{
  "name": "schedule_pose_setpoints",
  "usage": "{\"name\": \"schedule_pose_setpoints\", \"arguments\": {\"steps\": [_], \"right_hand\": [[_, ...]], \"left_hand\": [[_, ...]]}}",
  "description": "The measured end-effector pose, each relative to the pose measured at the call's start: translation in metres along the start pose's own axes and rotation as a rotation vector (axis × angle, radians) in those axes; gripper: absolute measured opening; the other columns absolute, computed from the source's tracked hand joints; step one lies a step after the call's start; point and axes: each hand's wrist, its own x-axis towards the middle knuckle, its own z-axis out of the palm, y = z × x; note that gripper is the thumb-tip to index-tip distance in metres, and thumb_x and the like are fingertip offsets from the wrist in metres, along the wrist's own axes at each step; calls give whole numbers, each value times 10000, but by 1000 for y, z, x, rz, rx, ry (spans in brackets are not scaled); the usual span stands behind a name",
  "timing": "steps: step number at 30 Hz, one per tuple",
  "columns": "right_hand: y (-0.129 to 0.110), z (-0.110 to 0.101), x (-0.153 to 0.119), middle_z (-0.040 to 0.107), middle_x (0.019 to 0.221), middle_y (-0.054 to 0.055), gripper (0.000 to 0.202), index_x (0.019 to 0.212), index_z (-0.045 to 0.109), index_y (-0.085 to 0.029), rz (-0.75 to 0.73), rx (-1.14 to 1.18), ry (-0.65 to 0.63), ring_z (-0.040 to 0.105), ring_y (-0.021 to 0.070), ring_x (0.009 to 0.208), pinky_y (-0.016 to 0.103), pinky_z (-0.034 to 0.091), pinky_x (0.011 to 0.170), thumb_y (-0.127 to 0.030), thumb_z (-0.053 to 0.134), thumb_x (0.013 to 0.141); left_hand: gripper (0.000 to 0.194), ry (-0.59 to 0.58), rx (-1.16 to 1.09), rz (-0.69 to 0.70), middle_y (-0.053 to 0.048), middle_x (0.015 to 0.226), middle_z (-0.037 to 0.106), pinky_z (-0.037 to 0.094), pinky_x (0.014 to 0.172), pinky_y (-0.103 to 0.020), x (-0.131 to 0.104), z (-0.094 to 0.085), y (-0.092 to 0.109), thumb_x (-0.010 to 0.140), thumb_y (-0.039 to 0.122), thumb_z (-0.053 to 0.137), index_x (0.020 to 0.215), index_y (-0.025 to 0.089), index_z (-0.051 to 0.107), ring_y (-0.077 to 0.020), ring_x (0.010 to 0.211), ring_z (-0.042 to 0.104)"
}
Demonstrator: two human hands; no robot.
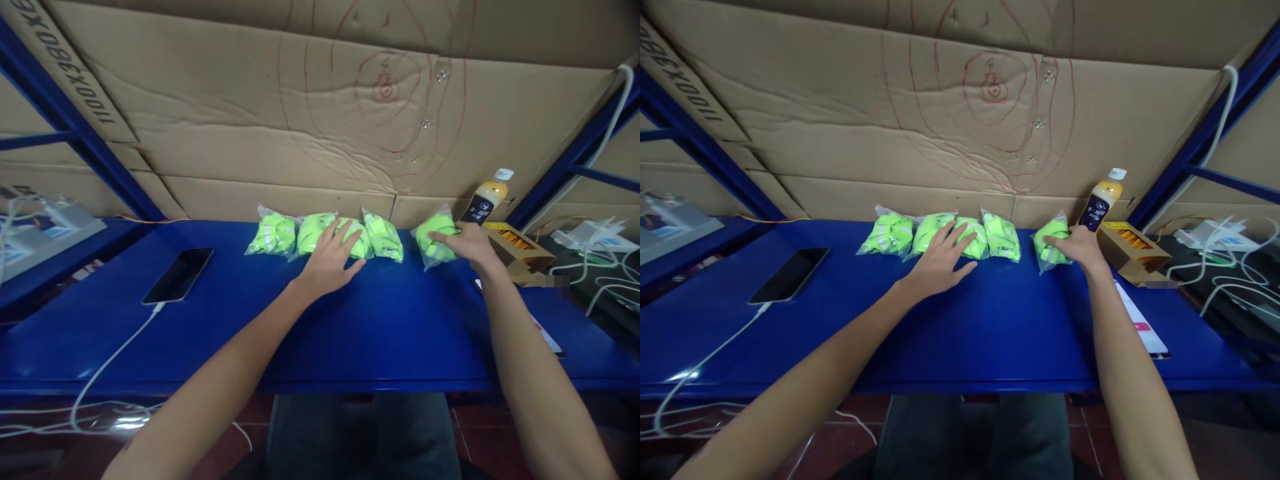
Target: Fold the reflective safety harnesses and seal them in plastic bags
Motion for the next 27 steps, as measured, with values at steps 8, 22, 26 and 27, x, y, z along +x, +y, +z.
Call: {"name": "schedule_pose_setpoints", "arguments": {"steps": [8,22,26,27], "right_hand": [[-23,11,-30,758,1172,296,556,1190,779,-77,-211,-340,186,729,434,1124,496,572,900,-563,643,957],[-43,93,-49,713,1422,232,740,1490,624,-85,-477,294,-16,692,406,1294,561,525,1143,-507,732,891],[-53,87,-69,745,1346,187,578,1376,697,-153,-440,564,191,726,358,1180,555,588,1053,-481,741,903],[-58,84,-79,707,1409,182,569,1398,678,-183,-507,606,268,692,354,1257,544,587,1067,-481,741,917]], "left_hand": [[597,-163,143,12,-209,1715,432,234,1340,-667,-6,5,-4,1041,316,587,1609,152,509,-447,1630,326],[458,14,-49,-34,-241,1603,549,344,1308,-627,-2,8,-1,1063,382,546,1420,117,655,-417,1588,399],[375,247,-293,-192,-189,1313,735,486,1186,-585,9,-4,6,1037,455,593,1218,157,731,-362,1320,645],[411,270,-410,-247,-181,1253,752,540,1116,-557,11,-8,9,1023,498,619,1226,157,723,-345,1236,691]]}}
